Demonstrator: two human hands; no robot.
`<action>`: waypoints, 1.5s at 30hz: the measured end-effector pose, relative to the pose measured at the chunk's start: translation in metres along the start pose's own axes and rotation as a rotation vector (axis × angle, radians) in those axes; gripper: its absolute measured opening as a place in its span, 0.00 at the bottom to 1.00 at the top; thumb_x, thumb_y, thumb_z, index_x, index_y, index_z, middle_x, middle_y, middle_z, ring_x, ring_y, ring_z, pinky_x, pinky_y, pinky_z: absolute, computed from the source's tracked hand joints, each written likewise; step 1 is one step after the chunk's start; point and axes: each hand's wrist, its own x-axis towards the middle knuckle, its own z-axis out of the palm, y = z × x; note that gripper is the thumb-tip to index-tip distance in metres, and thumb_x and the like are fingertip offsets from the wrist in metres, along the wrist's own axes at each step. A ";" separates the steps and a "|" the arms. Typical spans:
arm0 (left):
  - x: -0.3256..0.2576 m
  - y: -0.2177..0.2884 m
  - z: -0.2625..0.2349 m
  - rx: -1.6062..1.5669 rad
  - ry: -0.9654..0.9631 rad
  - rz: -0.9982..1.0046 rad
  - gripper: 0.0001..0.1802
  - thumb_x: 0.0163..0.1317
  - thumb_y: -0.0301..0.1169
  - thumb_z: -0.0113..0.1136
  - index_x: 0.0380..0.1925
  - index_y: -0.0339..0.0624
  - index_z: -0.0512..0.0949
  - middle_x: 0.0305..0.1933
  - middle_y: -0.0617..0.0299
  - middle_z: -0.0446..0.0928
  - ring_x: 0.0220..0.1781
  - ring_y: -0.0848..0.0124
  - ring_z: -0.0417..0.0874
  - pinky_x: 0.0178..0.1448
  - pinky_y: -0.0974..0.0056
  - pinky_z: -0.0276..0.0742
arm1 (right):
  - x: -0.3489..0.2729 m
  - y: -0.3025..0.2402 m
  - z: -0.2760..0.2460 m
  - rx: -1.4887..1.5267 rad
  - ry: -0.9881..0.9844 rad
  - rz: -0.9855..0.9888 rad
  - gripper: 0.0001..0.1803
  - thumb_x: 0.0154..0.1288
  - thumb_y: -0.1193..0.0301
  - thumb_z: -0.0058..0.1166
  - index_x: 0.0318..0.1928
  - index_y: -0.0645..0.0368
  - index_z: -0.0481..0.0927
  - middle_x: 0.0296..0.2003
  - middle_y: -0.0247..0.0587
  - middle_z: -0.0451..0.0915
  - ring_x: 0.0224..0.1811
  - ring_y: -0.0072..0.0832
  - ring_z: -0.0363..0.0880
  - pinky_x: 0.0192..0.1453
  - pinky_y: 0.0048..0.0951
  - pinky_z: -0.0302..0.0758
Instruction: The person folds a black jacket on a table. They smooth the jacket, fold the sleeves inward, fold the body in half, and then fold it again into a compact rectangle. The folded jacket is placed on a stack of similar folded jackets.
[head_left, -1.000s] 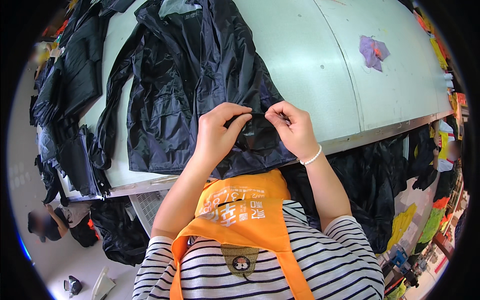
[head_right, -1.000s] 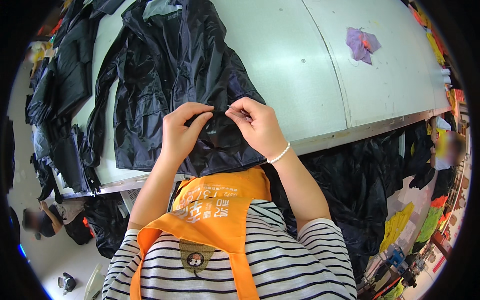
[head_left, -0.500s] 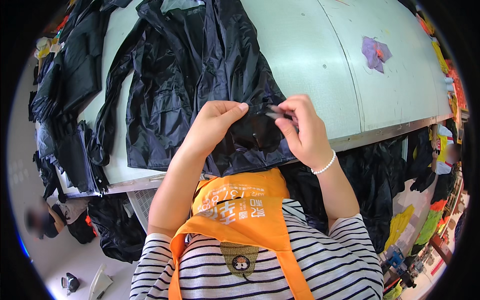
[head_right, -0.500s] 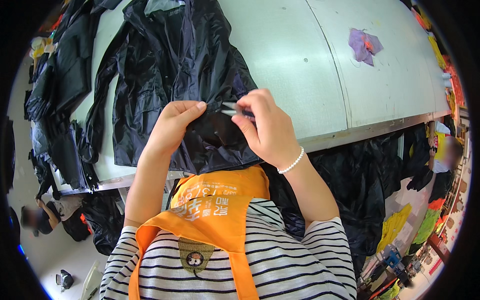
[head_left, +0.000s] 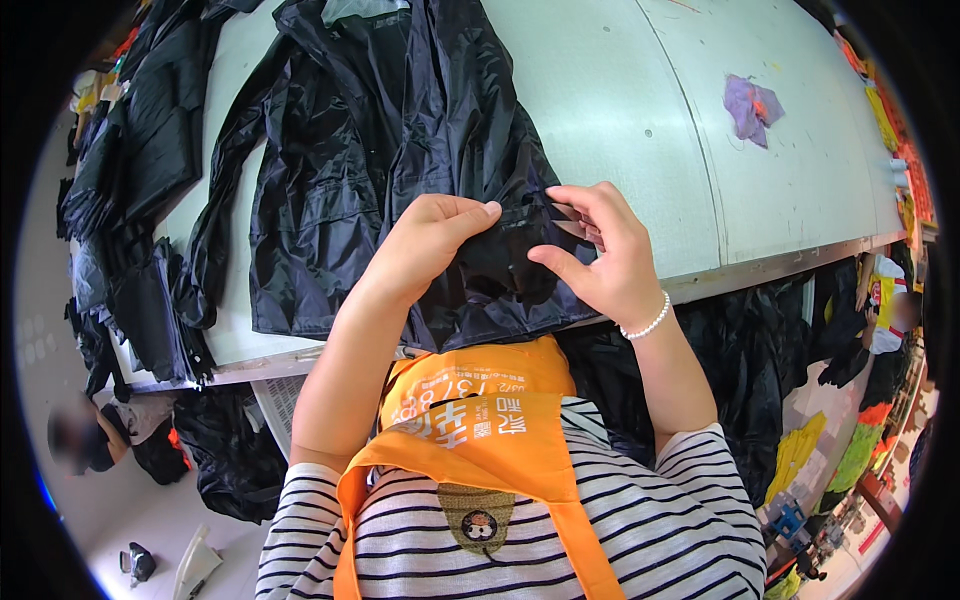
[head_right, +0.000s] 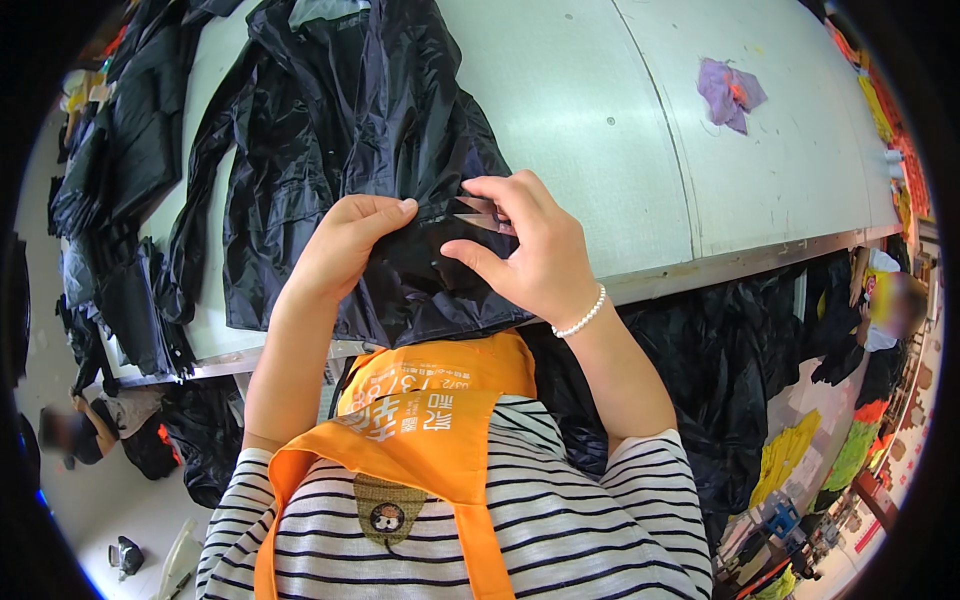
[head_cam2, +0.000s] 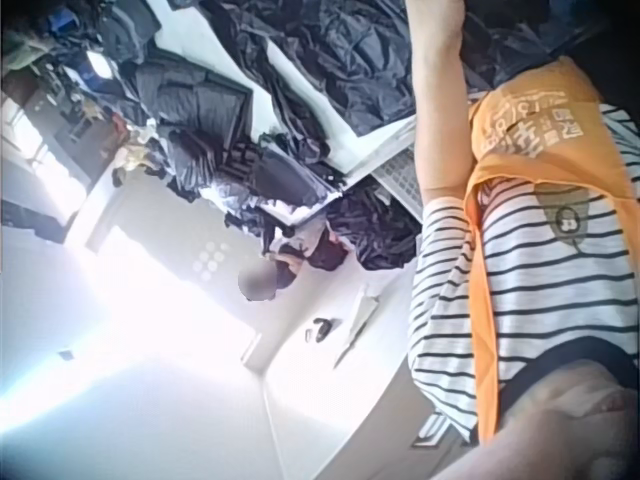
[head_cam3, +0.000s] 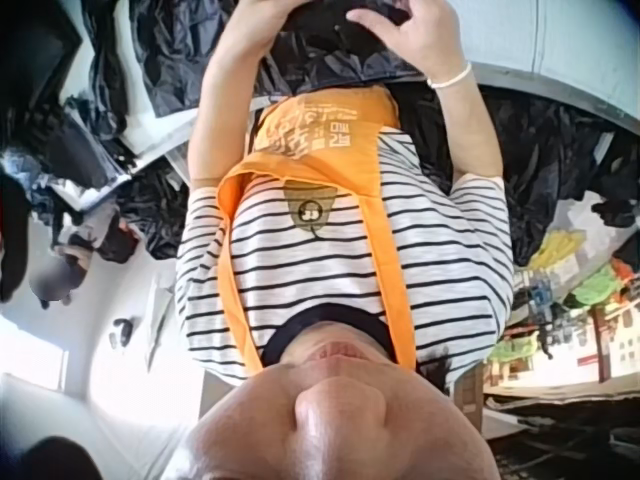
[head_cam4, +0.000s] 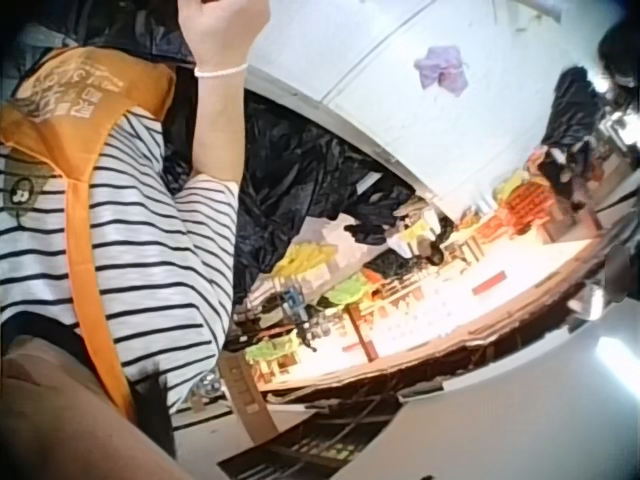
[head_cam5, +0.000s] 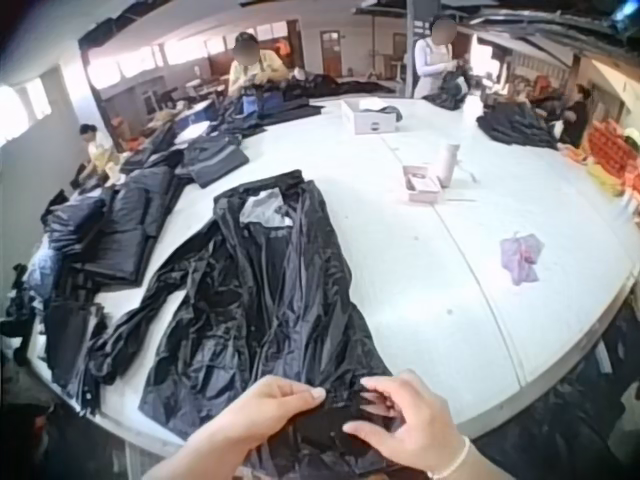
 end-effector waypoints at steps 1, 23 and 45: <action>0.001 0.001 0.000 0.027 -0.011 -0.005 0.15 0.66 0.33 0.55 0.33 0.29 0.82 0.32 0.61 0.83 0.31 0.80 0.80 0.38 0.74 0.75 | 0.003 0.001 -0.002 0.021 -0.054 -0.004 0.13 0.55 0.71 0.66 0.41 0.57 0.80 0.33 0.35 0.74 0.29 0.23 0.78 0.31 0.26 0.76; -0.001 -0.016 0.011 0.424 0.125 0.230 0.11 0.54 0.29 0.67 0.32 0.30 0.82 0.28 0.63 0.82 0.30 0.80 0.77 0.37 0.73 0.73 | 0.007 0.024 0.024 0.381 -0.061 0.351 0.08 0.69 0.71 0.51 0.39 0.64 0.74 0.25 0.36 0.78 0.28 0.20 0.79 0.33 0.22 0.74; -0.002 -0.017 0.006 0.310 0.136 0.211 0.11 0.58 0.26 0.63 0.38 0.28 0.81 0.33 0.64 0.82 0.34 0.82 0.77 0.42 0.75 0.73 | -0.006 0.014 -0.012 0.095 -0.163 0.254 0.10 0.64 0.68 0.58 0.38 0.61 0.73 0.33 0.40 0.77 0.31 0.27 0.79 0.37 0.25 0.75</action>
